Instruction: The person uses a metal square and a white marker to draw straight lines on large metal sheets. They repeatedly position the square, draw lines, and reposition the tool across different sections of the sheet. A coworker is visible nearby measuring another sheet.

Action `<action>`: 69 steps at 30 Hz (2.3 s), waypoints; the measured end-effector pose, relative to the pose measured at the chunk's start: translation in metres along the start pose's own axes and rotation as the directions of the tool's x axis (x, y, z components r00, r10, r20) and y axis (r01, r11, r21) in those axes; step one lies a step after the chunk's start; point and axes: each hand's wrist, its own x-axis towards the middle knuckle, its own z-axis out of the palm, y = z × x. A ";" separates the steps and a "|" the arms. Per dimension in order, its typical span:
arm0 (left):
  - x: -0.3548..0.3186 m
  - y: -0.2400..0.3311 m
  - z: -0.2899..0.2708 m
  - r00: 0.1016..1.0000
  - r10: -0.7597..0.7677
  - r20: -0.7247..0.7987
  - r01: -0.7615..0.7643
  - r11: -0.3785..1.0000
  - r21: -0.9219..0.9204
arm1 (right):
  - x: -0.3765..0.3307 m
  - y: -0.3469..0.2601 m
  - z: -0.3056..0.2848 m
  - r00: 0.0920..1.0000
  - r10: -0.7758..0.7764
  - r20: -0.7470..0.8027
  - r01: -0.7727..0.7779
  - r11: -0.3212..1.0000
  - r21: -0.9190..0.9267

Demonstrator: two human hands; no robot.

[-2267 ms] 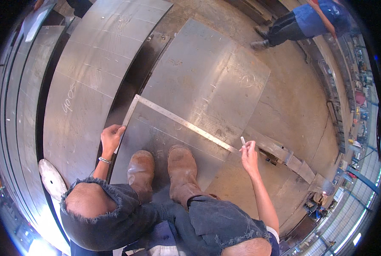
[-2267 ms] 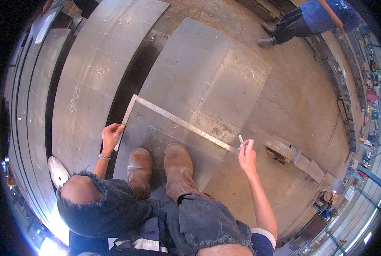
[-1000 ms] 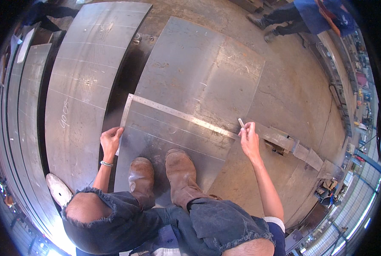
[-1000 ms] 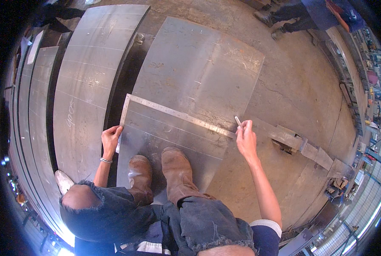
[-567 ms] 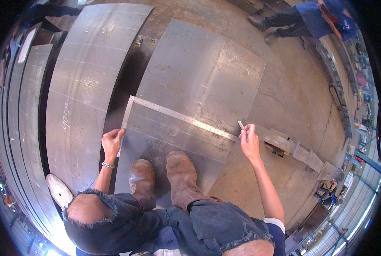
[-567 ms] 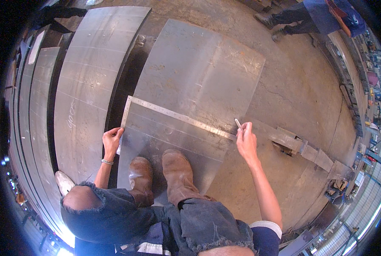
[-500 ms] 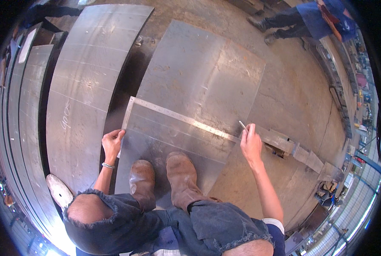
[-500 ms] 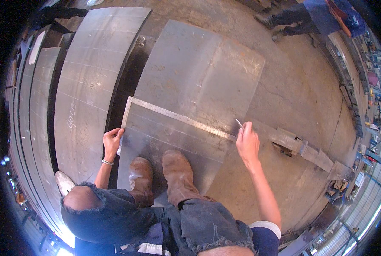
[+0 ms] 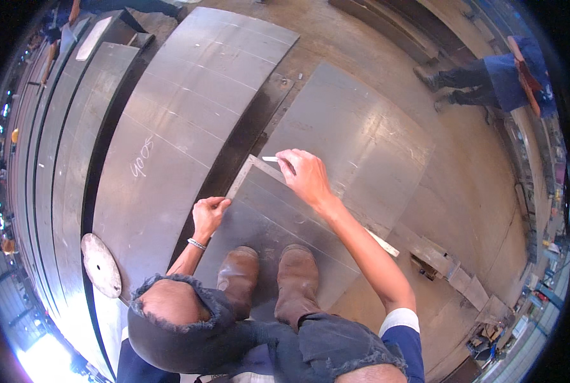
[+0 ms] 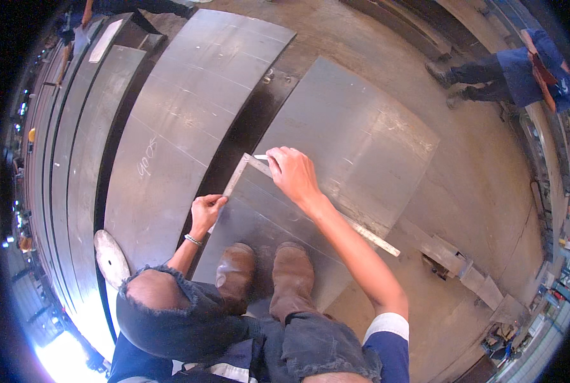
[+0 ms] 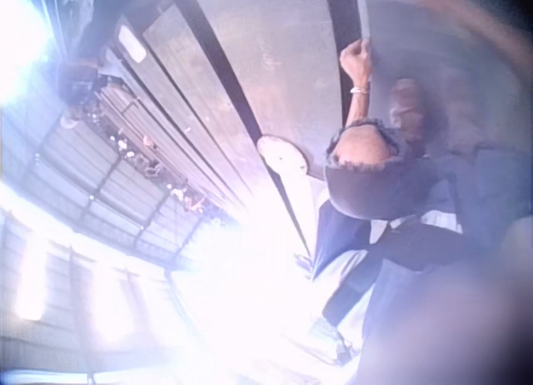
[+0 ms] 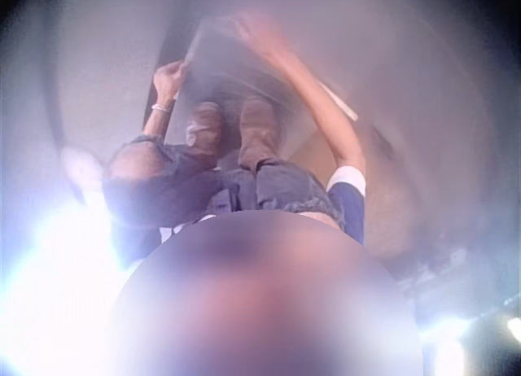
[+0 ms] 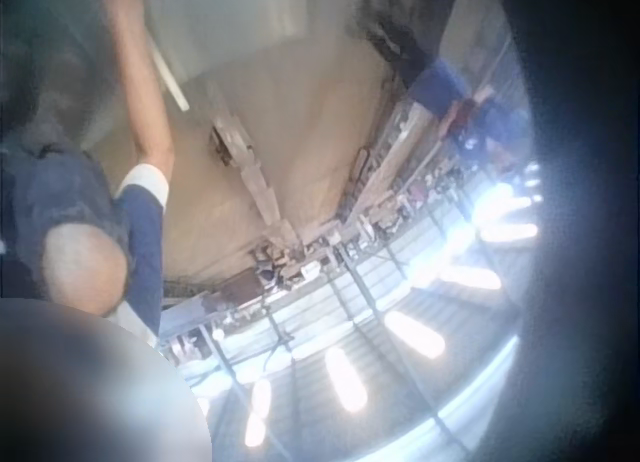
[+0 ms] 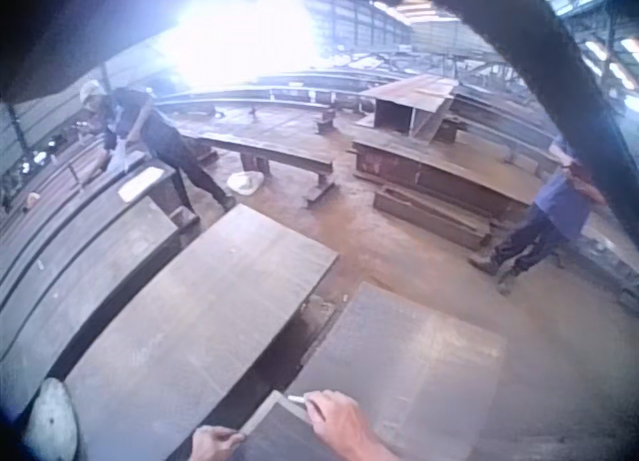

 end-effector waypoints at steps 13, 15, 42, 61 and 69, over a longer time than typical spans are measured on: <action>0.002 -0.023 0.005 1.000 0.003 0.014 -0.001 0.996 -0.093 | -0.001 0.021 -0.091 0.926 0.356 -0.126 -0.321 0.918 0.234; 0.004 -0.018 0.004 0.999 -0.007 0.037 0.011 0.993 -0.117 | -0.003 0.019 -0.092 0.912 0.399 -0.099 -0.366 0.898 0.246; 0.002 0.001 0.000 1.000 -0.016 -0.008 0.015 1.000 -0.011 | -0.005 0.007 -0.002 0.998 -0.066 0.007 0.066 0.977 -0.205; 0.001 0.000 -0.001 0.999 -0.020 -0.038 0.019 0.999 -0.029 | 0.008 0.000 0.053 0.960 -0.153 0.235 0.237 0.891 -0.387; 0.001 -0.006 0.001 0.997 0.048 -0.053 -0.048 0.999 0.014 | -0.027 -0.001 -0.016 0.890 0.000 0.455 0.262 0.818 -0.512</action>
